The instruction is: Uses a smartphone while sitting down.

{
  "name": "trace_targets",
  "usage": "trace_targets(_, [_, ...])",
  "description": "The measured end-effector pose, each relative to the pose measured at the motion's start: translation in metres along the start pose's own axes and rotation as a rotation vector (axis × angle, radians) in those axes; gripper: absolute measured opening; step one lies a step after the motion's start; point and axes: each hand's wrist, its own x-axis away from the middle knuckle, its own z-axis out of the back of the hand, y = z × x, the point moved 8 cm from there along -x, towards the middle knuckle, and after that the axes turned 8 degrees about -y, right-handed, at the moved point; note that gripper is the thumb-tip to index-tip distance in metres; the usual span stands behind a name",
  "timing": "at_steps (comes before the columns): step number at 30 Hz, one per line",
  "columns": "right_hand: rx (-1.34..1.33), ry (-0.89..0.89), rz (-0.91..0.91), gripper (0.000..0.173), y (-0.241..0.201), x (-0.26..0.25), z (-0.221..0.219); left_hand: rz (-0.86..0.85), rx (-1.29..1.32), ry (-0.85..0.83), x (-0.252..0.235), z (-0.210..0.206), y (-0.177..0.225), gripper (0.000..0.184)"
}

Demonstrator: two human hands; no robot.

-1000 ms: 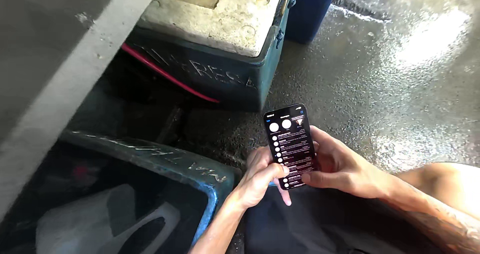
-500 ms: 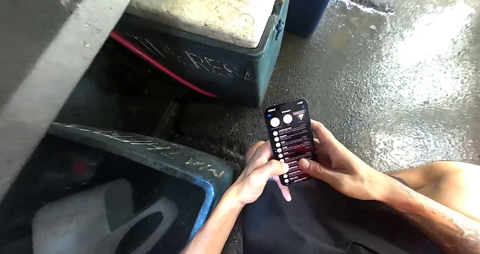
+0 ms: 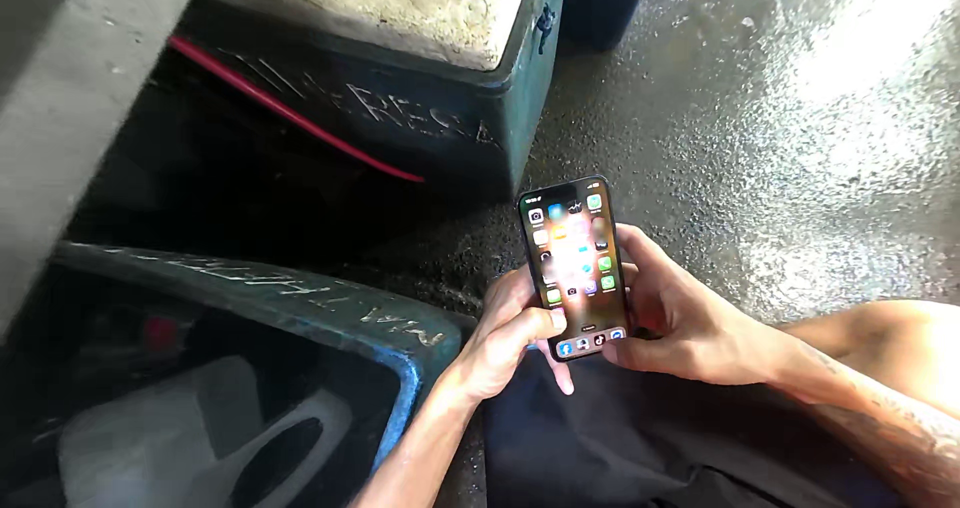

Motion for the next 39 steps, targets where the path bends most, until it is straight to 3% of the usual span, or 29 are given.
trace_targets(39, [0.016,0.057,0.005,0.066,-0.0029,0.0,0.0001,0.033,-0.026,0.033,-0.0003,0.0008,-0.0015,0.021])
